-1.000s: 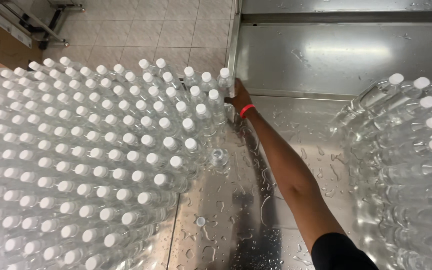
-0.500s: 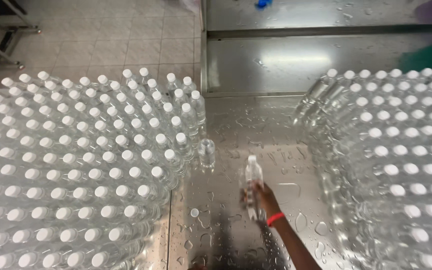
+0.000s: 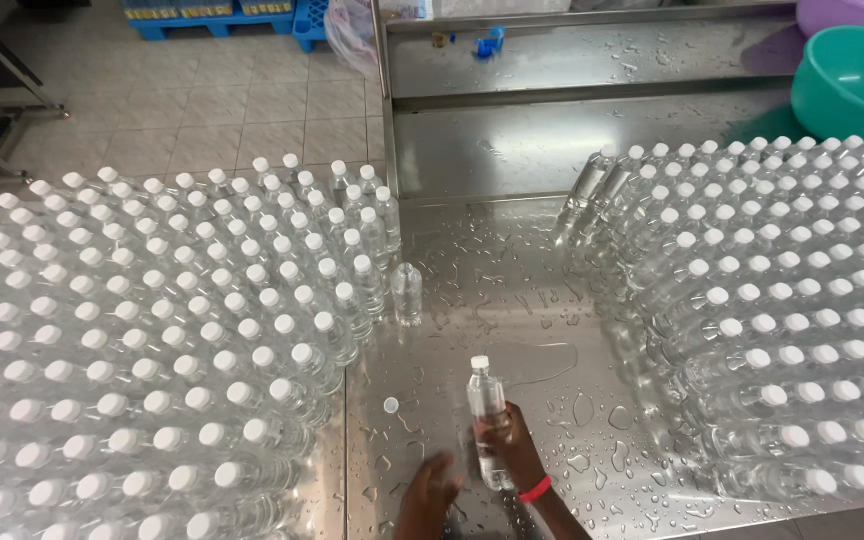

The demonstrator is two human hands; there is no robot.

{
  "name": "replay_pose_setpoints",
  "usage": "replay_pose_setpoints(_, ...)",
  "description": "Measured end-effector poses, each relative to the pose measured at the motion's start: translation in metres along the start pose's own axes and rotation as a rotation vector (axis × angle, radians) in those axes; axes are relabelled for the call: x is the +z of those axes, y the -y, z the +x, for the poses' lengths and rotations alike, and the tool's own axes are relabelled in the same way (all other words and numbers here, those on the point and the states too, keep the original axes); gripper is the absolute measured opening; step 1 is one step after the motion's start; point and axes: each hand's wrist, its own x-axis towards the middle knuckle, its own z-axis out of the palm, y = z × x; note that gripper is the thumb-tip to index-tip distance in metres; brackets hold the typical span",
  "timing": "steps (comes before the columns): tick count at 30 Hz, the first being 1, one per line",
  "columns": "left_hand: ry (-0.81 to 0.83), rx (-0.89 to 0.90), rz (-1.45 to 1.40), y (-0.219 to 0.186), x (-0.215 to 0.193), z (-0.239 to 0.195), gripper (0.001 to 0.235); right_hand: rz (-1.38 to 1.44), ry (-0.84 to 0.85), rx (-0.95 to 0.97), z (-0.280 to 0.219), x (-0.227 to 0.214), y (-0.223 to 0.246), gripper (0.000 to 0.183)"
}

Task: The person repeatedly picks up clear plastic bottles from a large group on a metal table, screws on white caps, and places the capped bottles back into the group. The task is performed by hand without tools.

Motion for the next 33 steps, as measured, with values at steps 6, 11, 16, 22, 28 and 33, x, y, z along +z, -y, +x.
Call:
replay_pose_setpoints(6, 0.033, 0.144, -0.183, -0.124, -0.007, -0.025, 0.120, -0.075, 0.020, -0.421, -0.051, 0.036, -0.006, 0.081)
replay_pose_setpoints(11, -0.185, 0.327, -0.131, -0.119, -0.028, -0.032, 0.067, -0.382, 0.278, -0.890, -0.096, 0.016, 0.063, 0.069)
replay_pose_setpoints(16, -0.081, 0.419, 0.093, -0.118, -0.053, -0.047, 0.065, -0.818, 0.296, -1.115, -0.125, -0.021, 0.167, 0.055)
replay_pose_setpoints(22, 0.074, 0.506, 0.261, -0.118, -0.055, -0.068, 0.058, -1.609, 0.436, -1.583, -0.124, -0.024, 0.203, 0.033)
replay_pose_setpoints(28, -0.002, 0.569, 0.433, -0.085, -0.039, -0.056, 0.063, -1.034, 0.476, -0.438, -0.124, -0.012, 0.160, 0.058)
replay_pose_setpoints(33, 0.054, 0.473, 0.526, -0.093, -0.051, -0.065, 0.070, -1.166, 0.438, -0.405, -0.135, -0.022, 0.166, 0.056)
